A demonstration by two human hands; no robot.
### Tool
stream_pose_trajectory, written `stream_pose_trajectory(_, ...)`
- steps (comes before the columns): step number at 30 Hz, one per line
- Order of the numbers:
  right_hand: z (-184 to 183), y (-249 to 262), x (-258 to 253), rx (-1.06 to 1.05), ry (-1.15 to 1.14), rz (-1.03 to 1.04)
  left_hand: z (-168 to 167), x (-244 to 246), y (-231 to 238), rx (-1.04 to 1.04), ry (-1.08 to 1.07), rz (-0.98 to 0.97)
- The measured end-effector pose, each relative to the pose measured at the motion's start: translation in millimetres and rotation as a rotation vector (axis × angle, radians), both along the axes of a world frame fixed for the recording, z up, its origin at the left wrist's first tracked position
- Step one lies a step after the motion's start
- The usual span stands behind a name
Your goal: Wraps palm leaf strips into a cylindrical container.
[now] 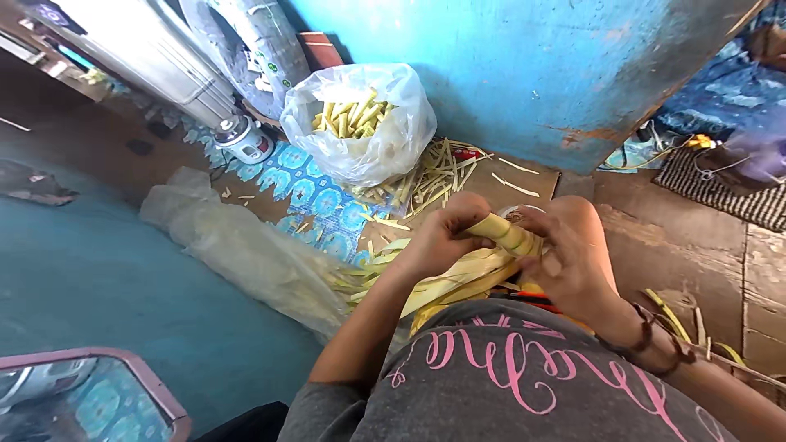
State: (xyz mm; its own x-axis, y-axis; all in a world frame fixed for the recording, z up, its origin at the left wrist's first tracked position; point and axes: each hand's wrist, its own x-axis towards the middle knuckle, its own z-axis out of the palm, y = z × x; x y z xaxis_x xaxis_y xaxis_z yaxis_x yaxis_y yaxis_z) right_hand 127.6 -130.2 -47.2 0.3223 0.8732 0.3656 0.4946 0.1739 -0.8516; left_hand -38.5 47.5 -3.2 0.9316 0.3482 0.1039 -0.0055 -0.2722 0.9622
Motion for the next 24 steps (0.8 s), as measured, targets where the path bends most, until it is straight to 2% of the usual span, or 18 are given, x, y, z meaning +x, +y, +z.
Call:
stream_pose_trajectory(1, -4.9, -0.2, 0.8, 0.047, -0.078, -0.022, 0.0, -0.5, 0.5, 0.012, 0.010, 0.008)
stream_pose_trajectory(2, -3.9, -2.4, 1.0, -0.002, 0.046, 0.004, -0.3, -0.4, 1.1, 0.016, 0.025, 0.002)
stream_pose_trajectory(4, 12.2, -3.2, -0.1, -0.221, 0.705, 0.073, 0.5, -0.2, 1.5, 0.020, 0.054, -0.023)
stream_pose_trajectory(5, 17.3, -2.7, -1.0, -0.289, 0.906, 0.061, 0.4, 0.0, 1.0, 0.017, 0.058, -0.040)
stream_pose_trajectory(6, 17.5, -3.8, -1.5, -0.290, 0.892, 0.048, 0.2, 1.0, 0.6, 0.015, 0.057, -0.046)
stream_pose_trajectory(7, 12.9, -6.4, -1.6, -0.233, 0.686, 0.044, 0.3, 2.0, 1.4, 0.012, 0.048, -0.050)
stream_pose_trajectory(9, -4.3, -9.2, 0.3, -0.036, 0.083, -0.009, 1.3, 2.8, 4.7, 0.019, 0.024, -0.039)
stream_pose_trajectory(10, -9.6, -9.4, 0.5, 0.030, -0.048, -0.028, 1.7, 2.3, 5.8, 0.029, 0.022, -0.033)
stream_pose_trajectory(11, -9.6, -11.0, -0.1, 0.016, 0.024, -0.011, 2.1, 2.1, 6.4, 0.040, 0.026, -0.037)
stream_pose_trajectory(14, 10.4, -10.4, -2.7, -0.249, 0.934, 0.065, 3.4, 2.0, 7.3, 0.058, 0.037, -0.073)
stream_pose_trajectory(15, 12.3, -10.5, -2.9, -0.275, 1.000, 0.051, 4.2, 2.6, 6.3, 0.056, 0.038, -0.078)
stream_pose_trajectory(16, 10.1, -12.1, -3.2, -0.244, 0.885, 0.045, 4.9, 3.5, 6.3, 0.052, 0.029, -0.079)
stream_pose_trajectory(19, -13.5, -14.7, -1.3, -0.003, 0.097, -0.026, 5.0, 3.8, 10.7, 0.042, 0.022, -0.058)
stream_pose_trajectory(20, -17.6, -14.9, 0.0, 0.037, 0.029, -0.043, 4.4, 3.5, 11.5, 0.048, 0.029, -0.055)
stream_pose_trajectory(21, -14.8, -16.1, 0.7, -0.002, 0.154, -0.024, 3.9, 3.7, 11.9, 0.058, 0.036, -0.056)
stream_pose_trajectory(23, 2.2, -15.5, -0.6, -0.203, 0.767, -0.014, 4.2, 3.4, 11.6, 0.057, 0.054, -0.072)
stream_pose_trajectory(24, 6.2, -14.6, -0.7, -0.254, 0.949, -0.022, 4.2, 3.5, 10.6, 0.050, 0.059, -0.077)
